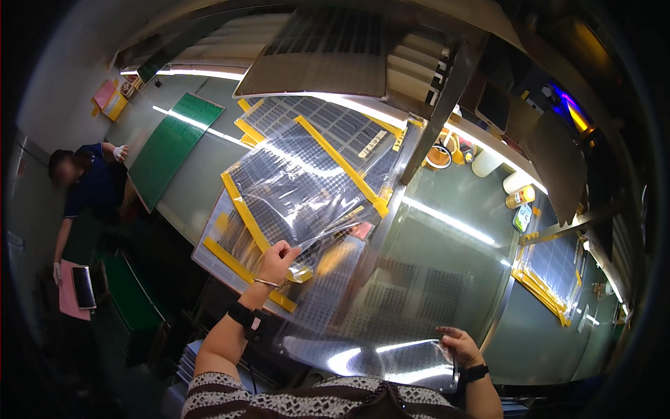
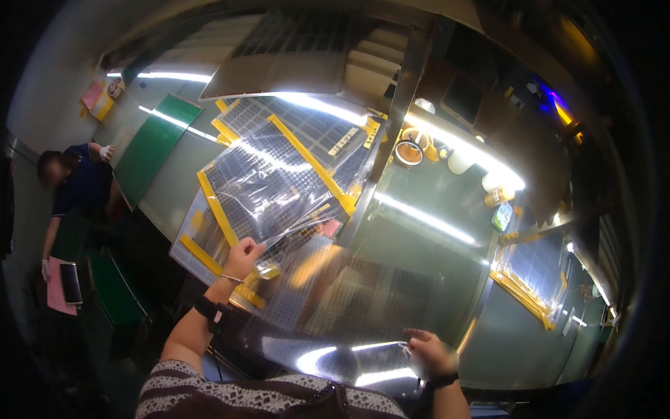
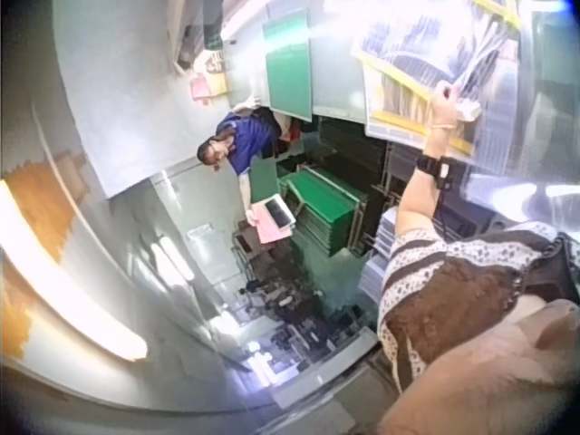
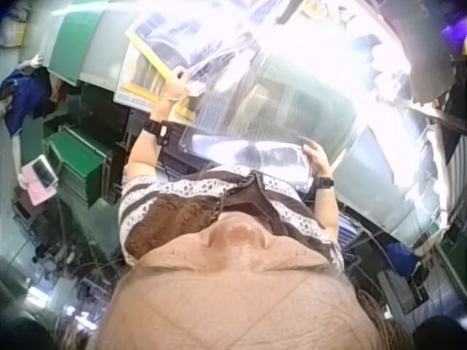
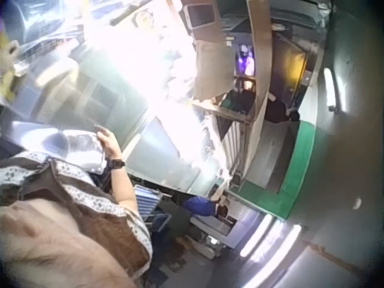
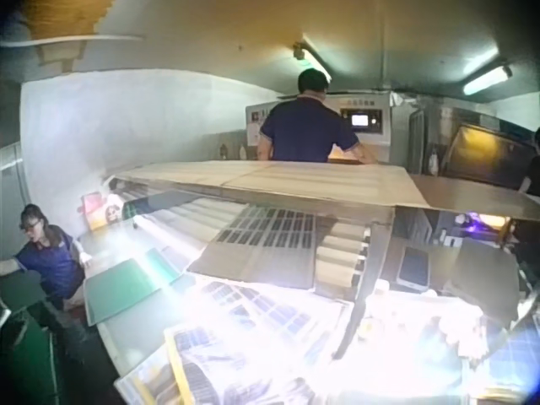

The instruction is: Inspect printed sheets and panels, sort them, and organize them into specialized racks.

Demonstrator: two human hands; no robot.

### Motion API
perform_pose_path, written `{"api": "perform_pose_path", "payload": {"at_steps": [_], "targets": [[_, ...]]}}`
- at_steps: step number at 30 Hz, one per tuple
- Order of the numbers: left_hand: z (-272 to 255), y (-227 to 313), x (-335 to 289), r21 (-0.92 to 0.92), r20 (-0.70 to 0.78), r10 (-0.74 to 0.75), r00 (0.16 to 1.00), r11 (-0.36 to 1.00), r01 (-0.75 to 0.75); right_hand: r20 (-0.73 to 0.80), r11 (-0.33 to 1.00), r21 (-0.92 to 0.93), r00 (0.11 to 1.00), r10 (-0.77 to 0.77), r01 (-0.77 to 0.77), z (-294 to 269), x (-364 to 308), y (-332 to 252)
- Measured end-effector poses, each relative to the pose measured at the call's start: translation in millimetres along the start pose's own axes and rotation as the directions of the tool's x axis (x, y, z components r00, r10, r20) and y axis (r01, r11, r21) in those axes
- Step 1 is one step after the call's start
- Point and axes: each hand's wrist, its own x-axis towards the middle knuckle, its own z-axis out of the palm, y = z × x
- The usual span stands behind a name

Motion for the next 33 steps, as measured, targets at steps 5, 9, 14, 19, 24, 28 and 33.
{"api": "perform_pose_path", "payload": {"at_steps": [5, 9, 14, 19, 24, 28, 33], "targets": [[-6.2, 2.1, -7.6, 0.242, 0.076, -0.024, 0.997, 0.97, 0.005, -0.174, 0.975, 0.128, 0.972, -0.159, 0.183, 4.8, 11.1, 7.2], [-7.8, -11.4, -20.2, 0.564, 0.048, 0.204, 0.978, 0.802, -0.195, -0.285, 0.95, 0.158, 0.934, -0.216, 0.268, 3.6, 14.7, 20.9], [1.9, 0.6, -40.6, 0.57, -0.016, 0.324, 0.946, 0.78, -0.258, -0.288, 0.917, 0.227, 0.922, -0.259, 0.328, 16.9, 21.3, 27.3], [8.7, -2.9, -51.2, 0.558, -0.099, 0.421, 0.902, 0.773, -0.3, -0.37, 0.913, 0.082, 0.863, -0.344, 0.399, 37.6, 28.2, 14.6], [12.6, 0.1, -58.8, 0.713, 0.016, 0.618, 0.786, 0.544, -0.442, -0.341, 0.897, 0.008, 0.844, -0.414, 0.442, 46.8, 24.6, 4.6], [13.5, -0.3, -62.4, 0.736, 0.06, 0.582, 0.811, 0.524, -0.43, -0.32, 0.894, -0.011, 0.846, -0.427, 0.447, 50.1, 18.5, -2.8], [14.6, -0.7, -62.6, 0.745, 0.107, 0.556, 0.825, 0.505, -0.437, -0.315, 0.871, -0.182, 0.812, -0.491, 0.455, 54.7, 14.7, -9.7]]}}
